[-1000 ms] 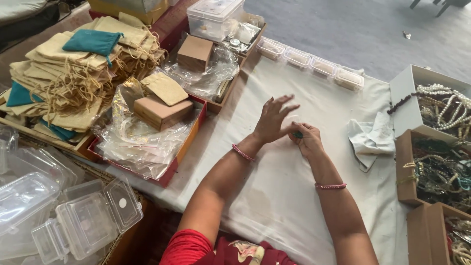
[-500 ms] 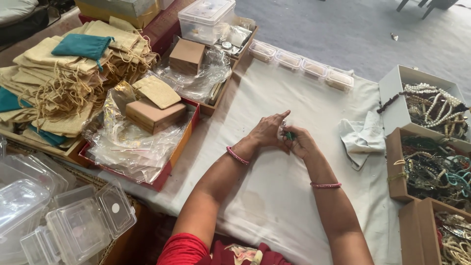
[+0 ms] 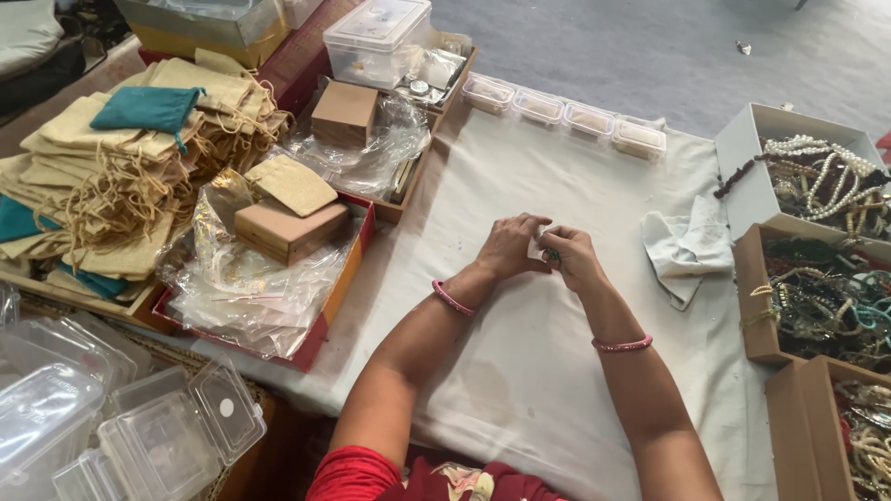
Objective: The person handles a dark beaded item, placing it into a small beige pouch and tying it closed. They then place the pouch into a clear plastic container and set it aside. Next, they pick up a green beaded necklace, wipe it with a white cloth, and place it into a teal pouch.
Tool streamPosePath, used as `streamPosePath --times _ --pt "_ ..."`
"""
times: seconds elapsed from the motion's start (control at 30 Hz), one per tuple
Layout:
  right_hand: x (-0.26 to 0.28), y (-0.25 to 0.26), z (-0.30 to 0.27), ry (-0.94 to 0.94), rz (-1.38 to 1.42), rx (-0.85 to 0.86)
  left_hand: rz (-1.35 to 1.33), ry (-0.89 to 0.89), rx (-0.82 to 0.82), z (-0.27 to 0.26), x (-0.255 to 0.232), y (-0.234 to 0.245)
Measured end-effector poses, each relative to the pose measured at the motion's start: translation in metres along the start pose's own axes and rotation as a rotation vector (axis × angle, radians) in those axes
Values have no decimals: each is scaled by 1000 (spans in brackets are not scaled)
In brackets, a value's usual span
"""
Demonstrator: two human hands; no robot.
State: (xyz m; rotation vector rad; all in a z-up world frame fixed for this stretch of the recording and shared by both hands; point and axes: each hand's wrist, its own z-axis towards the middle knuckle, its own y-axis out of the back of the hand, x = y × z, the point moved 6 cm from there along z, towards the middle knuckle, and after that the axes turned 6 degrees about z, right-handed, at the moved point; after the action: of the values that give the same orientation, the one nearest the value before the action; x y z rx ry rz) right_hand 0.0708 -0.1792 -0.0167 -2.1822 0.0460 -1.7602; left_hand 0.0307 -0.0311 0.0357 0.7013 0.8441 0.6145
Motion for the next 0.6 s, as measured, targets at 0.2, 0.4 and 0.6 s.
streamPosePath --times 0.2,0.4,0.6 --pt "37 -6 -11 135 572 -42 -452 330 -74 3 9 -38" --pt "59 -36 -37 269 677 34 -417 384 -136 1 4 -22" --pt "64 -53 -49 364 567 86 -382 399 -111 1 3 -22"
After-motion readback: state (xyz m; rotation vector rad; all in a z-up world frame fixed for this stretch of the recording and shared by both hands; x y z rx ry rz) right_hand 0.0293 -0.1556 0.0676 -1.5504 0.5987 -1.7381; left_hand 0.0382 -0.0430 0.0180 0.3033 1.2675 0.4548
